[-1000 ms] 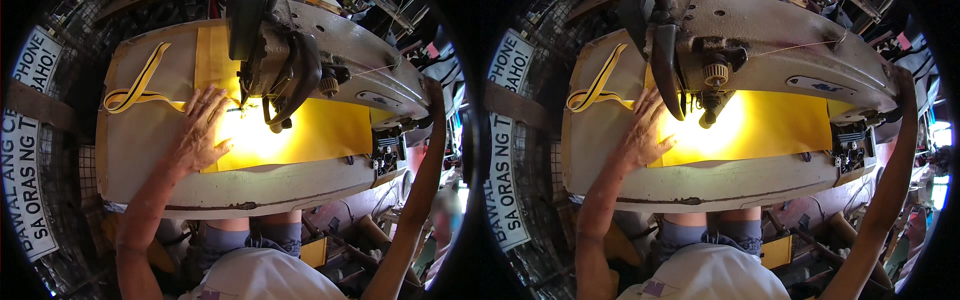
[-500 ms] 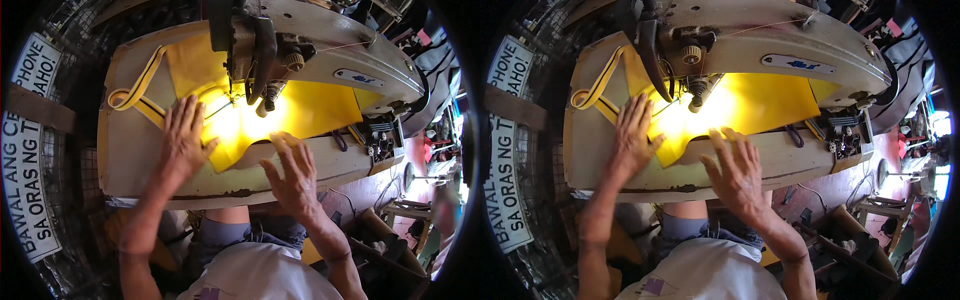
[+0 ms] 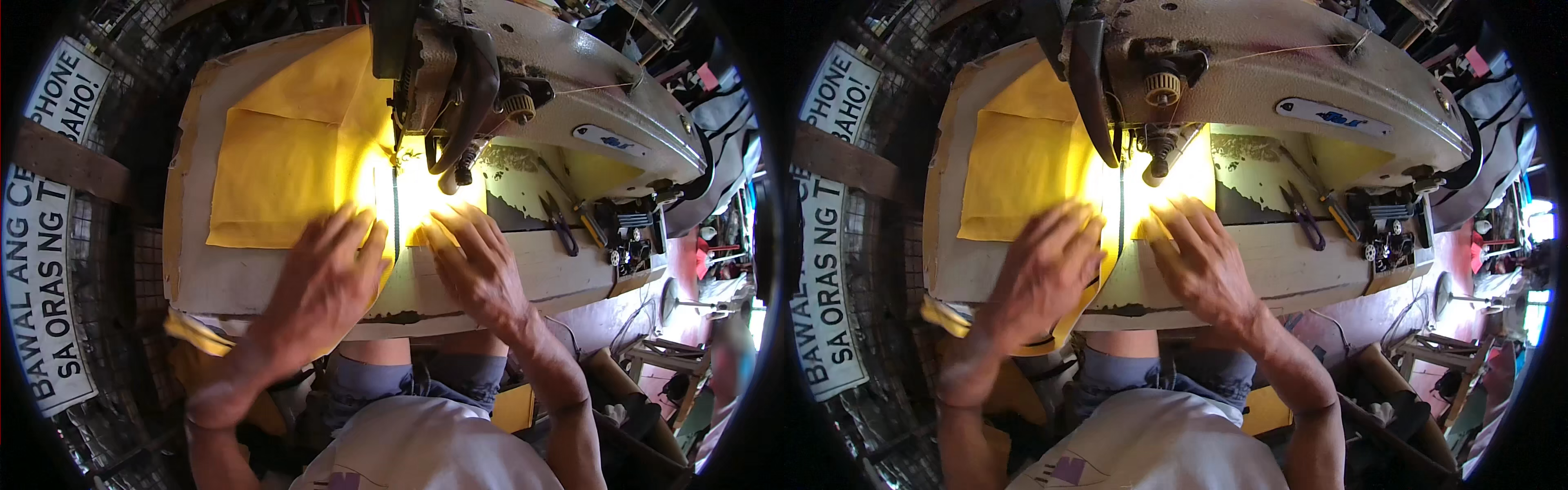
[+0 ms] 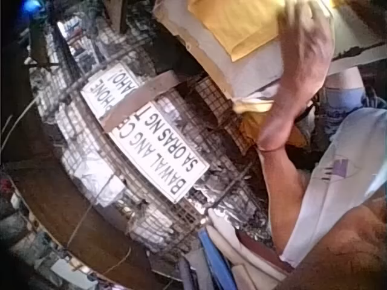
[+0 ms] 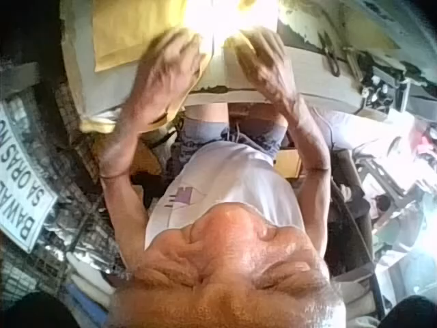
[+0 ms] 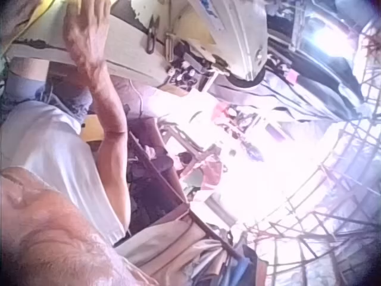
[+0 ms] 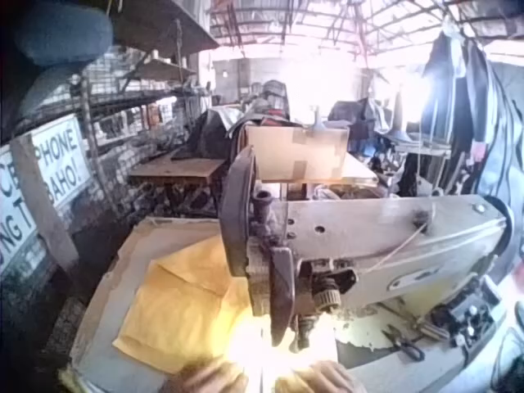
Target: Sewing a yellow tote bag and attaching black-and-yellow handles using an industrial sewing machine.
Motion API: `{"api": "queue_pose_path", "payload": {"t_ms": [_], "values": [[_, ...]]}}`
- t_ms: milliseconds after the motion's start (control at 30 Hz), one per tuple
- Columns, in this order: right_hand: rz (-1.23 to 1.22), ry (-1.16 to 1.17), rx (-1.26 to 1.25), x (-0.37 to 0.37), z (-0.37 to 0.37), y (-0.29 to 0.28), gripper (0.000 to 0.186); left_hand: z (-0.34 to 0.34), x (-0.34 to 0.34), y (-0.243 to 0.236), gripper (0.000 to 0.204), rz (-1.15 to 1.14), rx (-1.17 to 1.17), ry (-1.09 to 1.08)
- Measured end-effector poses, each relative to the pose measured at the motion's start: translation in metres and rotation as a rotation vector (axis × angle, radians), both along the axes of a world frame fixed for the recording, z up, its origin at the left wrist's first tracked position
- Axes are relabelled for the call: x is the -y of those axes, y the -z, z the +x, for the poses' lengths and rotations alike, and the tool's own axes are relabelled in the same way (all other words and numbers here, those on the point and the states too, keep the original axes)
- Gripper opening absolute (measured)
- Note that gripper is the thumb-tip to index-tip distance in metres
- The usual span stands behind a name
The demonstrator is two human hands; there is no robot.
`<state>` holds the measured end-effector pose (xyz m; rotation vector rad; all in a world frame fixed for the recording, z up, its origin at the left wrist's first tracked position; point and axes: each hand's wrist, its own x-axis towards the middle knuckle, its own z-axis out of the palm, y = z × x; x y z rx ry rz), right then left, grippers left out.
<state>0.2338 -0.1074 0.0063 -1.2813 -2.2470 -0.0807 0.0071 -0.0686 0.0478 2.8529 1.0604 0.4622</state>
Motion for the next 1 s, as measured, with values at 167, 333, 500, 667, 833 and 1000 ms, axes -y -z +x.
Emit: {"api": "queue_pose_path", "payload": {"t_ms": [167,333,500,667,833,1000], "values": [[-0.099,-0.065,-0.07,-0.024,-0.003,0.009,0.035,-0.004,-0.077,0.022,0.027,0.009,0.107,0.33],[-0.1,-0.033,-0.199,-0.029,-0.006,0.004,0.025,-0.006,-0.07,0.047,0.037,-0.001,0.228,0.259],[-0.217,0.13,-0.158,-0.044,-0.021,0.003,0.014,-0.008,-0.072,0.048,0.042,0.002,0.193,0.252],[-0.171,0.153,-0.291,-0.054,-0.019,0.023,0.013,-0.007,-0.069,0.046,0.047,-0.032,0.192,0.21],[-0.094,0.123,0.097,-0.069,0.008,0.026,0.013,-0.006,-0.071,0.042,0.051,-0.016,0.17,0.25],[-0.551,-0.015,-0.346,-0.098,0.042,0.013,0.024,-0.006,-0.072,0.039,0.052,-0.035,0.171,0.252]]}}
